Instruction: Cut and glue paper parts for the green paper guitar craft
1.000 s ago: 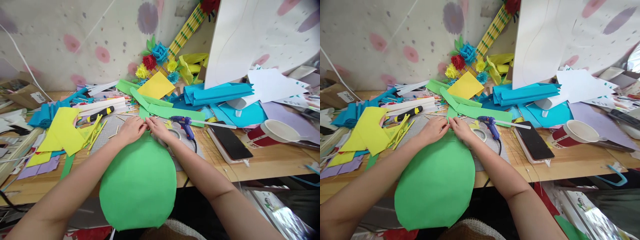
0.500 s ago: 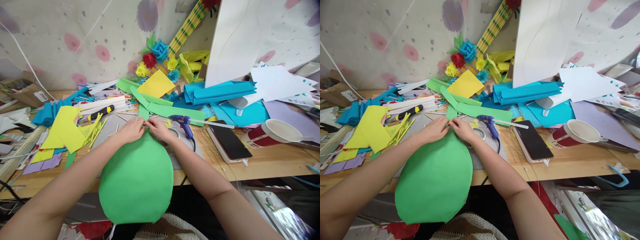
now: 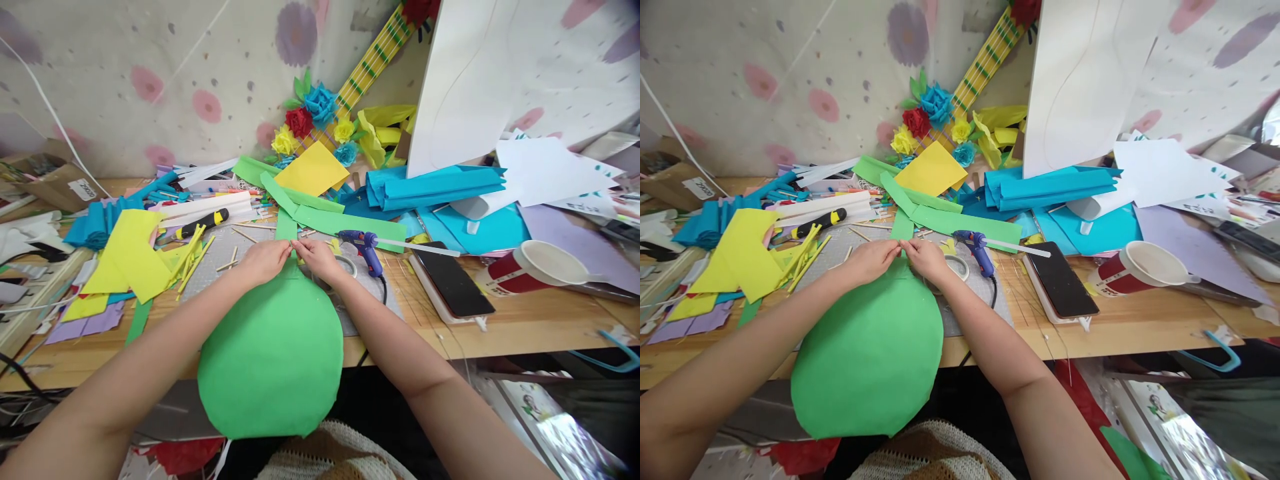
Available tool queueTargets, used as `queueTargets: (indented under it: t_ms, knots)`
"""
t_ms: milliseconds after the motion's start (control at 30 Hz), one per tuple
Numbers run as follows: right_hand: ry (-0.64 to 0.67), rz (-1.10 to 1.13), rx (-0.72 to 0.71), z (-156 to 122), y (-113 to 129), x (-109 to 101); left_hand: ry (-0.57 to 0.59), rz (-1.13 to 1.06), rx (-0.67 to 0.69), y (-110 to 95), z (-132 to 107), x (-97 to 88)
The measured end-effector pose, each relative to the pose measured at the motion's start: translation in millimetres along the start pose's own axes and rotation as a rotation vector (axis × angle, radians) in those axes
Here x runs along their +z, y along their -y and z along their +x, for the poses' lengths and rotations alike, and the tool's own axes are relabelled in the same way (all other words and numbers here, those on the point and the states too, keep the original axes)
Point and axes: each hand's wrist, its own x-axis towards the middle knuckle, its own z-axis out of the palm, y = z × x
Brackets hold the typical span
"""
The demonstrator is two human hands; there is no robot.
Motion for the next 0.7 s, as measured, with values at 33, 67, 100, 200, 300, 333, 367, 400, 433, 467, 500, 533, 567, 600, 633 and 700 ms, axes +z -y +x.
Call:
queueTargets:
  t_ms: [33, 67, 100, 200, 300, 333, 367, 400, 433, 467, 500, 533, 567, 600, 633, 700]
  knots:
    - [0.010, -0.054, 0.018, -2, 2, -4, 0.005, -0.002, -0.010, 1, -1, -0.5]
    - [0.012, -0.127, 0.044, -4, 4, -9, 0.009, -0.011, -0.024, 4, -2, -1.0]
    - [0.009, -0.216, 0.074, -8, 6, -14, 0.012, -0.030, -0.041, 6, -3, -1.4]
    - [0.064, -0.529, 0.147, -21, 7, -27, 0.020, -0.140, -0.105, 15, -5, -2.1]
    - [0.125, -0.711, 0.147, -32, 2, -29, 0.024, -0.279, -0.153, 20, -6, -2.2]
    - [0.116, -0.731, 0.142, -35, -1, -27, 0.021, -0.316, -0.165, 21, -6, -2.2]
    - [0.098, -0.741, 0.136, -37, -3, -25, 0.015, -0.349, -0.176, 21, -6, -2.1]
    - [0.083, -0.749, 0.134, -38, -4, -24, 0.007, -0.380, -0.186, 22, -6, -2.0]
    - [0.077, -0.758, 0.139, -38, -6, -22, -0.004, -0.409, -0.195, 22, -6, -1.8]
    - [0.085, -0.765, 0.151, -38, -6, -22, -0.019, -0.439, -0.202, 24, -6, -1.3]
    - [0.101, -0.766, 0.171, -38, -6, -22, -0.036, -0.471, -0.210, 25, -6, -0.5]
    - [0.126, -0.757, 0.194, -37, -6, -24, -0.053, -0.506, -0.214, 27, -5, 0.6]
    - [0.156, -0.738, 0.219, -36, -6, -26, -0.073, -0.543, -0.221, 29, -5, 2.2]
    - [0.183, -0.713, 0.241, -35, -6, -29, -0.091, -0.584, -0.231, 31, -4, 4.1]
    - [0.201, -0.684, 0.254, -34, -6, -32, -0.106, -0.629, -0.246, 33, -3, 6.4]
    - [0.208, -0.607, 0.277, -34, -7, -41, -0.126, -0.744, -0.283, 34, -2, 11.7]
